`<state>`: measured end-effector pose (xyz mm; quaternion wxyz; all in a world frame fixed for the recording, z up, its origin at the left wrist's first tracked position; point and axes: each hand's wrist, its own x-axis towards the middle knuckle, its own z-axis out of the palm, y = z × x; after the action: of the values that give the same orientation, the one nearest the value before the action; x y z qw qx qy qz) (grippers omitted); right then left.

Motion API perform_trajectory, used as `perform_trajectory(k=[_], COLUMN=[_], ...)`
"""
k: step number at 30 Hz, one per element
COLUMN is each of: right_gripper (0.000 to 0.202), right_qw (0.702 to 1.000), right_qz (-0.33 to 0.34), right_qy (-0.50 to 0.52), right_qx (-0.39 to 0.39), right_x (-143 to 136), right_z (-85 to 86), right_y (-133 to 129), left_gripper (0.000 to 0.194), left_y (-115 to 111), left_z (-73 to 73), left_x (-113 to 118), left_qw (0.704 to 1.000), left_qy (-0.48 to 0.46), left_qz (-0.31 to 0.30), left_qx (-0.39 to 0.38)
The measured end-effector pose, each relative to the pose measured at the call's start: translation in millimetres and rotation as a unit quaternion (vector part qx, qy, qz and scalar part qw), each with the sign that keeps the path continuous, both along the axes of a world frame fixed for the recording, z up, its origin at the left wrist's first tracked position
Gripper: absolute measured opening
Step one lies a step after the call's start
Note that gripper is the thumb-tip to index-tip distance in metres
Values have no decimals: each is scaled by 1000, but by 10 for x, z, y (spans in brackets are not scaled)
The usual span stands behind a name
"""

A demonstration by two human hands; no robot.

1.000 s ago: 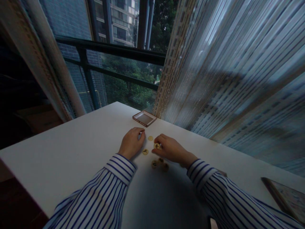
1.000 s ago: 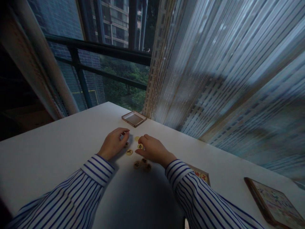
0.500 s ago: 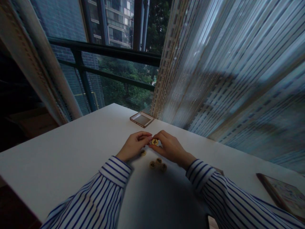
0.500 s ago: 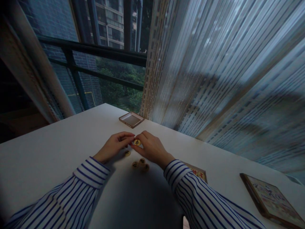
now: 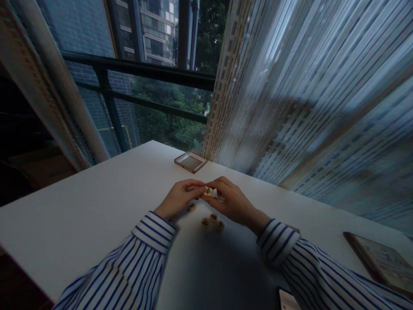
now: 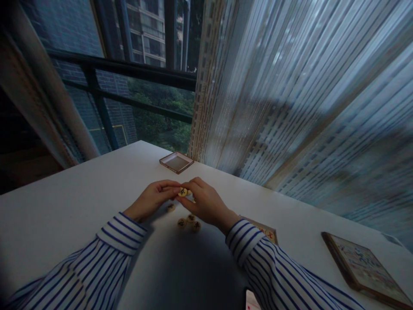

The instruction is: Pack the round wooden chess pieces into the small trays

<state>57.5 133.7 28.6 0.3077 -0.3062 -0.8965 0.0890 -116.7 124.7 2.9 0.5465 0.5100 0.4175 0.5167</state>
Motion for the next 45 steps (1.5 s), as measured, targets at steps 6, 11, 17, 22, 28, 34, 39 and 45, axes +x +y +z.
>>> perform_trajectory(k=[6,11,17,22,28,34,39,45], right_gripper=[23,26,30,24,16,14,21,27], right_qw=[992,955,917,916,928,942,959,991], right_qz=[-42,-15,-1,-10,-30,-50,-57,-52], right_qy=[78,184,256,259,240,213,158,45], right_qx=[-89,-234,-305,-306,-284,-256,-229,-111], right_x=[-11,-39,-41,-7,64,131,231,376], right_z=[-26,-100,-92,-61,-66,-65,-55,-21], right_y=[-61,-68,-74,-108,-136,-180,-253,-376], left_gripper=[30,29,24,21,29,33,30,26], left_y=[-19,-42,-71,-101,-113,-131,-151,-180], left_z=[9,-8,5,20,-26,-51,-49,-65], left_x=[41,76,140,183,228,300,318,349], left_qw=[999,998,997,996,993,994,993,993], left_qy=[-34,-64,-73,-81,-102,-100,-106,-93], left_qz=[4,10,12,-12,-39,-19,-29,-65], left_qx=[-3,-20,-24,-32,-39,-36,-44,-35])
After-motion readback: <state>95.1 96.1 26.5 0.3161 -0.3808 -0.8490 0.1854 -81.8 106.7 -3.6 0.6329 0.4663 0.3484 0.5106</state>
